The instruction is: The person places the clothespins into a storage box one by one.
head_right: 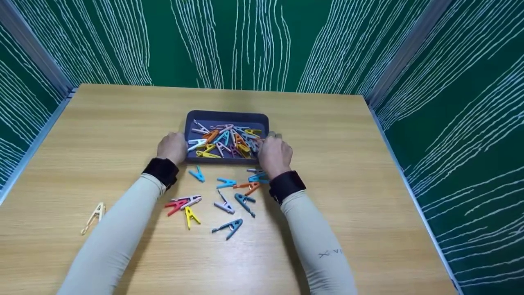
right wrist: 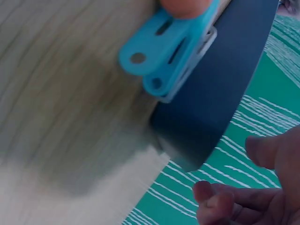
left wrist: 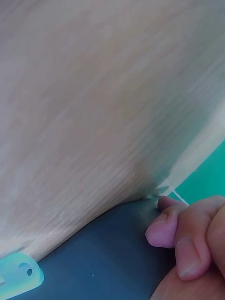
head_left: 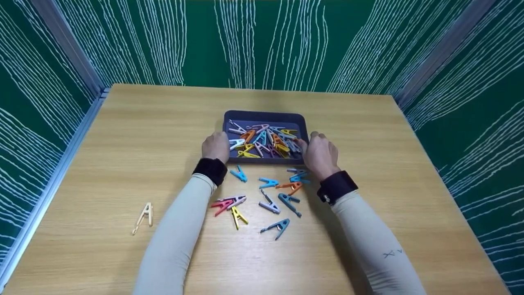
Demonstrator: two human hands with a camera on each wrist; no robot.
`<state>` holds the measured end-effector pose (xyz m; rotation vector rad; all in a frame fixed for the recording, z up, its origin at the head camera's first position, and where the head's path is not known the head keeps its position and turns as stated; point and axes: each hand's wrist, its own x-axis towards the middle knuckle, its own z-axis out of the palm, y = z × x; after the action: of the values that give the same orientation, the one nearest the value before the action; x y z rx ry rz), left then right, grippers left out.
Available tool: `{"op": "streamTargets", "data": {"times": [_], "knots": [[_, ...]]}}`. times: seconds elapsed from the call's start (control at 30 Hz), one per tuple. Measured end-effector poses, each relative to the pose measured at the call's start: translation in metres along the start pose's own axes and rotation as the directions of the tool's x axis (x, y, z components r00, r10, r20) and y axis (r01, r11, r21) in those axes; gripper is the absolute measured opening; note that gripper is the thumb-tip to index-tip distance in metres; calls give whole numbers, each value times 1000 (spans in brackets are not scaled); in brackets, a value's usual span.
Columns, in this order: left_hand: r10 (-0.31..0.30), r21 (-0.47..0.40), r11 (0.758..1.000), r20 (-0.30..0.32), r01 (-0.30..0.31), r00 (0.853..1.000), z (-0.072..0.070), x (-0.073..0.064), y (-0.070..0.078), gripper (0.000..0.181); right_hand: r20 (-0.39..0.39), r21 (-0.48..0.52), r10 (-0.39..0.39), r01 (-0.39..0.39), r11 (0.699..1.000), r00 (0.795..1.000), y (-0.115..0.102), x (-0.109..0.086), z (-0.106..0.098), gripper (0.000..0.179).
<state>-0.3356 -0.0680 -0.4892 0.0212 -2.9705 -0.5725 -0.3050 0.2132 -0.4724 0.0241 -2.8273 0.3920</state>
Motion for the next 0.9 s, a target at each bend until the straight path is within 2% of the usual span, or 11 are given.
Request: {"op": "streamTargets", "data": {"times": [0.13, 0.3, 0.47, 0.7, 0.9], "knots": [[-8, 9, 1000, 16, 8, 1000, 1, 0, -1, 29, 67, 4, 39, -39, 999, 997, 6, 4, 4, 34], [-2, 28, 1000, 34, 1, 999, 0, 0, 0, 26, 155, 74, 66, -78, 994, 986, 11, 8, 8, 26], [5, 22, 1000, 25, -6, 1000, -2, 0, 1, 29, 198, 112, 65, -89, 990, 978, 15, 11, 11, 19], [12, 12, 1000, 27, -12, 1000, -2, 0, -2, 29, 158, 66, 48, -59, 996, 986, 11, 11, 15, 18], [-16, -4, 1000, 72, 16, 997, -5, -1, -5, 25, 138, 2, 57, -58, 998, 989, 6, 11, 18, 18]]}}
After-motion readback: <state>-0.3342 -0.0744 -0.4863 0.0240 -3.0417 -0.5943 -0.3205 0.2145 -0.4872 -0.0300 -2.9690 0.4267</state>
